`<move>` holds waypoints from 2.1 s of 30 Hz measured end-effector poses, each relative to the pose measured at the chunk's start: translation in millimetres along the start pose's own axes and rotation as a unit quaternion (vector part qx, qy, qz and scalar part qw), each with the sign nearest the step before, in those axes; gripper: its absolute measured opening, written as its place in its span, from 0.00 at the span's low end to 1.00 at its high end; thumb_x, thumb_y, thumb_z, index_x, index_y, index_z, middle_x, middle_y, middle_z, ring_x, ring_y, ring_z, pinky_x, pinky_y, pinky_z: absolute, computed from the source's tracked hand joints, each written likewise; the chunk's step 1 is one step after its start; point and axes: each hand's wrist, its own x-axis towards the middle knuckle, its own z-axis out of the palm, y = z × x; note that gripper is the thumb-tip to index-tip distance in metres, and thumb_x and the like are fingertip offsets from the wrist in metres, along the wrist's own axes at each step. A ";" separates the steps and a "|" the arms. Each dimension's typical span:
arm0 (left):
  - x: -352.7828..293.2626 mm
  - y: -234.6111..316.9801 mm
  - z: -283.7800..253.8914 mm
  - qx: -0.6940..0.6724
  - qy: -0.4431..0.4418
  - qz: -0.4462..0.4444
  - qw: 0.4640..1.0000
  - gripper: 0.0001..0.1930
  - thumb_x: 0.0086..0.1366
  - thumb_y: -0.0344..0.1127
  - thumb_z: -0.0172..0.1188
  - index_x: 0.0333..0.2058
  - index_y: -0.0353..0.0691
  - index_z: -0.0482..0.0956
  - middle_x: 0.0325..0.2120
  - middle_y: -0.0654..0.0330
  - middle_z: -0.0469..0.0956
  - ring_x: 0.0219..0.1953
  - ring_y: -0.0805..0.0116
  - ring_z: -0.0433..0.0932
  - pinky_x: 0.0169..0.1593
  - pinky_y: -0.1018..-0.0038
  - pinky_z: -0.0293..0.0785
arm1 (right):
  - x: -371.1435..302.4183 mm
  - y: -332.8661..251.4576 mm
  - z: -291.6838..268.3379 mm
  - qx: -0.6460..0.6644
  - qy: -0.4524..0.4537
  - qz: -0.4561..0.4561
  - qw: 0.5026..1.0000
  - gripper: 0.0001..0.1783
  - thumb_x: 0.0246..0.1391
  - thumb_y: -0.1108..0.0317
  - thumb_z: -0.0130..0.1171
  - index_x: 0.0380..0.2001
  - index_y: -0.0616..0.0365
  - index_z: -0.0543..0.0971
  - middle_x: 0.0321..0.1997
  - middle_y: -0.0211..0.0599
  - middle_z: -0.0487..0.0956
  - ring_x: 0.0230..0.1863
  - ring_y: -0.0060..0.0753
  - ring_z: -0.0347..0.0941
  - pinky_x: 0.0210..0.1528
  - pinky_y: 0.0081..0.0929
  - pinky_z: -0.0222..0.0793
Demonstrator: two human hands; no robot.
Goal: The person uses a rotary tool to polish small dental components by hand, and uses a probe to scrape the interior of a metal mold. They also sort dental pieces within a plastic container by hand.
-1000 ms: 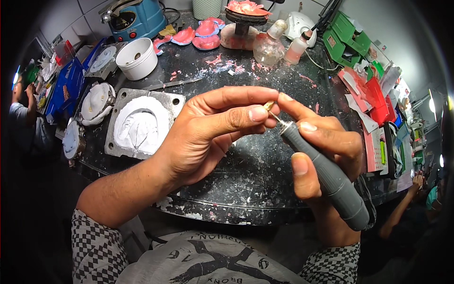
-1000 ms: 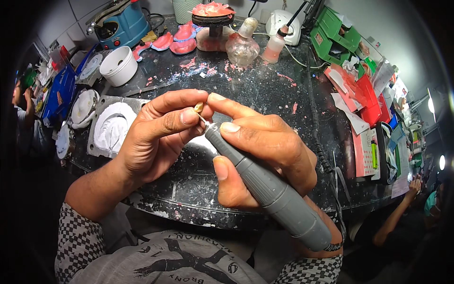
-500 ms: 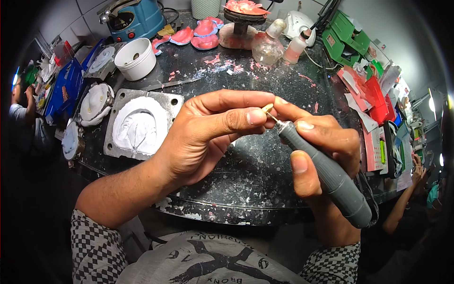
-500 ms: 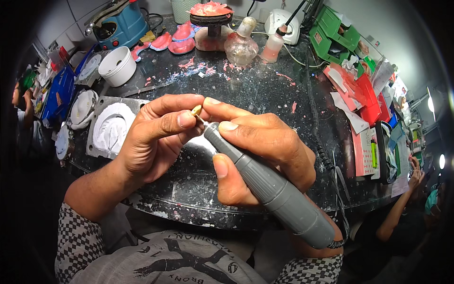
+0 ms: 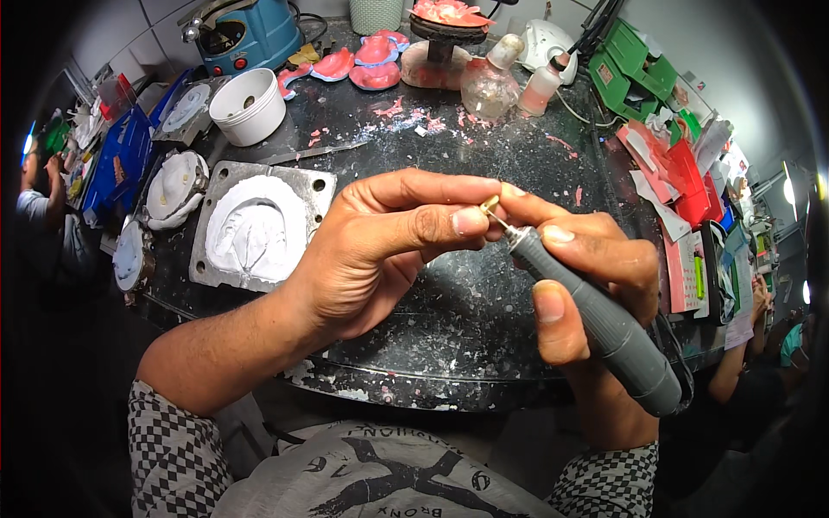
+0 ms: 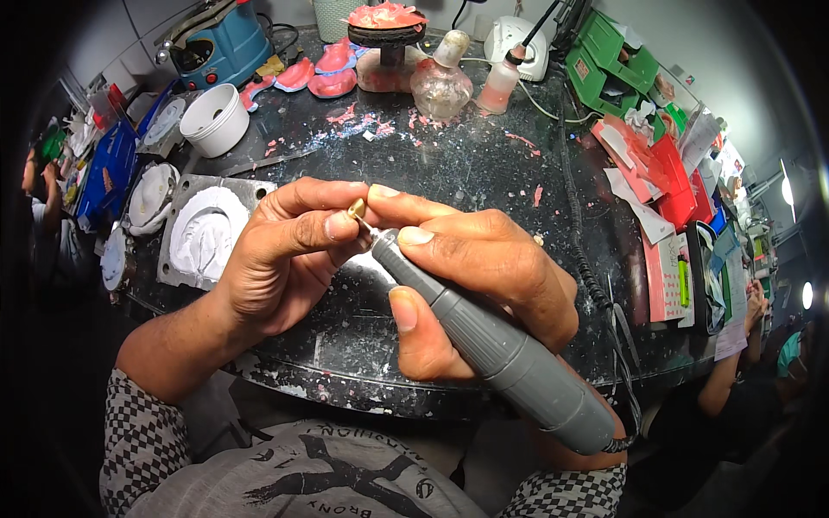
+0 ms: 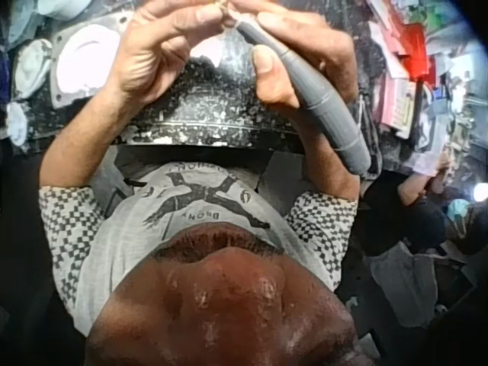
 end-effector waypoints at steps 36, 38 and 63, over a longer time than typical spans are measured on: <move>-2.6 7.1 9.3 0.338 -0.008 0.220 0.915 0.14 0.57 0.15 0.63 0.43 0.30 0.82 0.42 0.49 0.82 0.46 0.64 0.81 0.52 0.71 0.80 | -4.0 -26.3 -2.5 -0.012 -0.050 0.120 0.991 0.18 0.62 0.63 0.60 0.49 0.56 0.65 0.48 0.54 0.73 0.56 0.51 0.75 0.60 0.45 0.72; -0.7 6.6 8.1 0.364 -0.006 0.233 0.902 0.14 0.57 0.15 0.63 0.43 0.30 0.83 0.42 0.49 0.82 0.46 0.64 0.82 0.52 0.72 0.80 | -4.4 -25.9 -2.0 -0.028 -0.044 0.115 0.992 0.19 0.61 0.63 0.61 0.48 0.55 0.65 0.47 0.54 0.74 0.56 0.50 0.75 0.60 0.45 0.73; -0.4 10.0 6.0 0.106 -0.001 0.031 0.994 0.13 0.62 0.23 0.64 0.46 0.29 0.82 0.40 0.48 0.84 0.44 0.63 0.83 0.51 0.72 0.80 | 0.4 -32.7 -5.2 0.020 -0.012 0.202 0.979 0.15 0.60 0.63 0.57 0.46 0.58 0.69 0.51 0.59 0.76 0.55 0.43 0.74 0.64 0.44 0.63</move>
